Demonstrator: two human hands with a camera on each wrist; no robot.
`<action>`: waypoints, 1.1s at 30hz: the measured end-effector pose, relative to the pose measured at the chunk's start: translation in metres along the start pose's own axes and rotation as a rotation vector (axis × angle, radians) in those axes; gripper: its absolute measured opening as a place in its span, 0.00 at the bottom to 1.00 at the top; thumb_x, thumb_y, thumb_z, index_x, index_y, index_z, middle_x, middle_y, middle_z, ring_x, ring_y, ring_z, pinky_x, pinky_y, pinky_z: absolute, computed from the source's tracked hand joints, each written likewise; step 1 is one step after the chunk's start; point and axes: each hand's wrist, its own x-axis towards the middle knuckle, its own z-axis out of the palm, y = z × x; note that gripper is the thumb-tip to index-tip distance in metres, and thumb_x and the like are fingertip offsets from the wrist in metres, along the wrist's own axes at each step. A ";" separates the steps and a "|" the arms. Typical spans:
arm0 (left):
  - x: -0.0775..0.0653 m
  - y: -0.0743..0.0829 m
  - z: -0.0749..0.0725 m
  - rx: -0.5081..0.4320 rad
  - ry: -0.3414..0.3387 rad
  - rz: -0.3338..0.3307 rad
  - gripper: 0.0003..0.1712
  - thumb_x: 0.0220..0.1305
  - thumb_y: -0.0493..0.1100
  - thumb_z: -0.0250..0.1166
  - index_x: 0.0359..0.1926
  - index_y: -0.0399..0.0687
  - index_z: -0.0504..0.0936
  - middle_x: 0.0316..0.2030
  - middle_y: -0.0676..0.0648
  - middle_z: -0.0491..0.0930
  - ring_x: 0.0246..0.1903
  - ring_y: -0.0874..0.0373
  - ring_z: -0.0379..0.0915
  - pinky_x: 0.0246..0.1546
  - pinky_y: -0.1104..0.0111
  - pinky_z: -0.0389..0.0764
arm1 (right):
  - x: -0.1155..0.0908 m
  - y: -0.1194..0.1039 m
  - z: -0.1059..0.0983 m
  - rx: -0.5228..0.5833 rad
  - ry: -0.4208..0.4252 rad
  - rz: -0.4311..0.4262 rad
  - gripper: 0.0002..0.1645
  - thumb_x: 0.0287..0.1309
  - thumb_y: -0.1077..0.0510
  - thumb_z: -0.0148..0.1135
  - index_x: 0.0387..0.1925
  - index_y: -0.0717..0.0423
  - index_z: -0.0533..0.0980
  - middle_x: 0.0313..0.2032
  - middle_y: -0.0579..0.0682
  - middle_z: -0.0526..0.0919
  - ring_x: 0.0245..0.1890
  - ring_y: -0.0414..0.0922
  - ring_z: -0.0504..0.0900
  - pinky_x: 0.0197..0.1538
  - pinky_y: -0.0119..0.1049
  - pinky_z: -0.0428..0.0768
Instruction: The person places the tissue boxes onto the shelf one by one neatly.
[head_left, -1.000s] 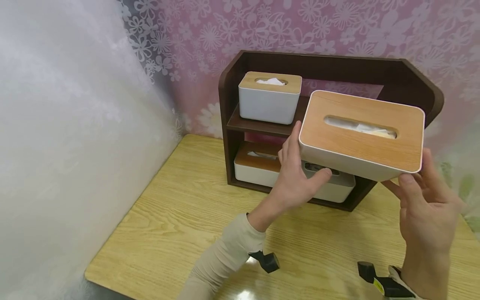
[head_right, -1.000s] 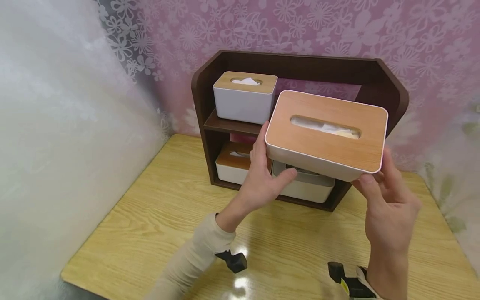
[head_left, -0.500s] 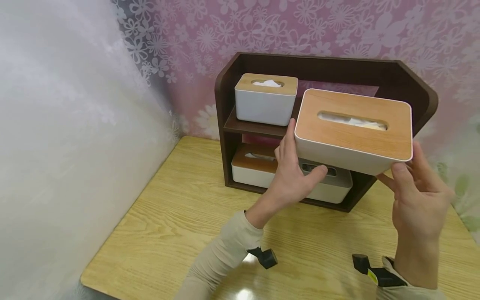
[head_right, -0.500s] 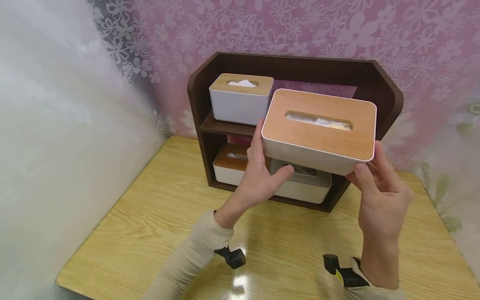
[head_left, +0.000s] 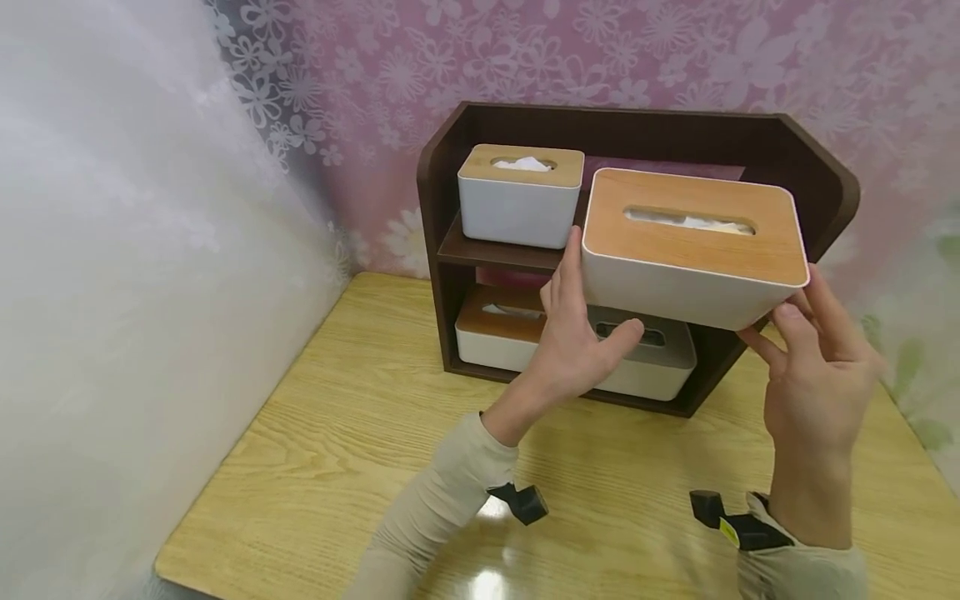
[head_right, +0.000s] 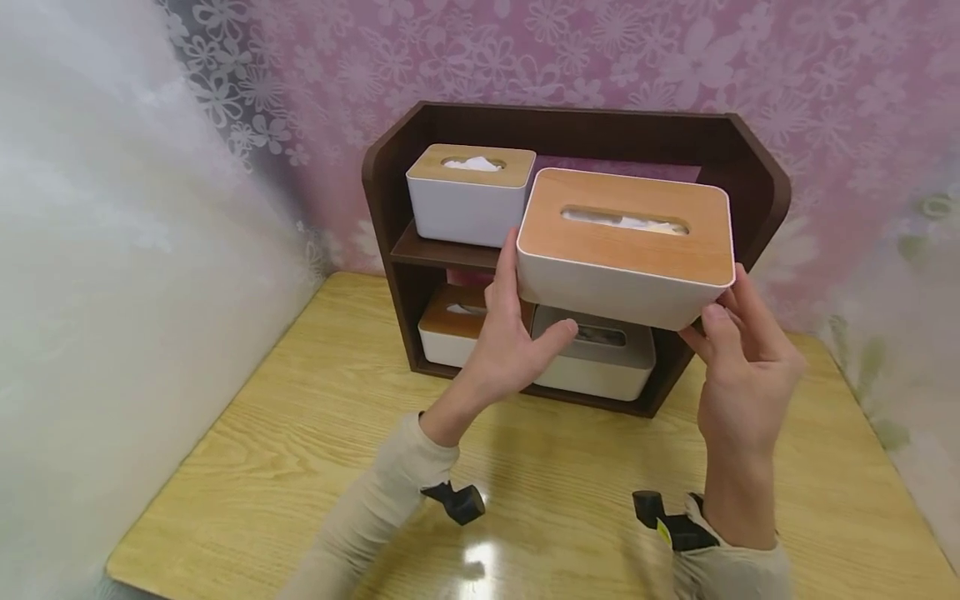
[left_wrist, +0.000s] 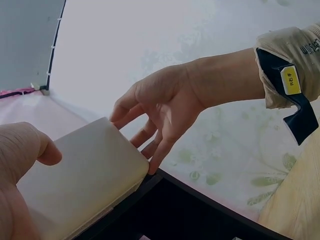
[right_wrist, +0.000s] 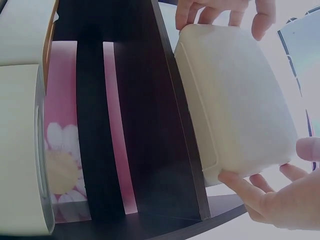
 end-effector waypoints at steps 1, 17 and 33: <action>0.000 0.000 0.000 -0.001 0.000 0.001 0.65 0.54 0.43 0.66 0.79 0.64 0.29 0.77 0.54 0.41 0.71 0.55 0.38 0.66 0.56 0.60 | 0.000 0.000 0.001 0.016 -0.006 -0.003 0.27 0.58 0.79 0.58 0.61 0.75 0.71 0.53 0.67 0.78 0.50 0.56 0.80 0.33 0.40 0.85; 0.004 -0.001 -0.005 0.083 -0.008 0.040 0.57 0.60 0.40 0.61 0.80 0.56 0.35 0.73 0.42 0.44 0.70 0.54 0.45 0.68 0.59 0.61 | 0.005 0.002 0.006 -0.346 -0.024 -0.041 0.27 0.60 0.77 0.55 0.61 0.64 0.76 0.59 0.61 0.78 0.60 0.53 0.76 0.60 0.32 0.75; 0.026 -0.004 -0.006 0.119 -0.120 -0.023 0.54 0.63 0.40 0.59 0.79 0.50 0.33 0.77 0.46 0.37 0.74 0.63 0.36 0.72 0.64 0.54 | 0.025 0.005 0.010 -0.587 -0.142 0.048 0.37 0.64 0.70 0.56 0.72 0.50 0.64 0.71 0.55 0.66 0.69 0.47 0.68 0.68 0.32 0.65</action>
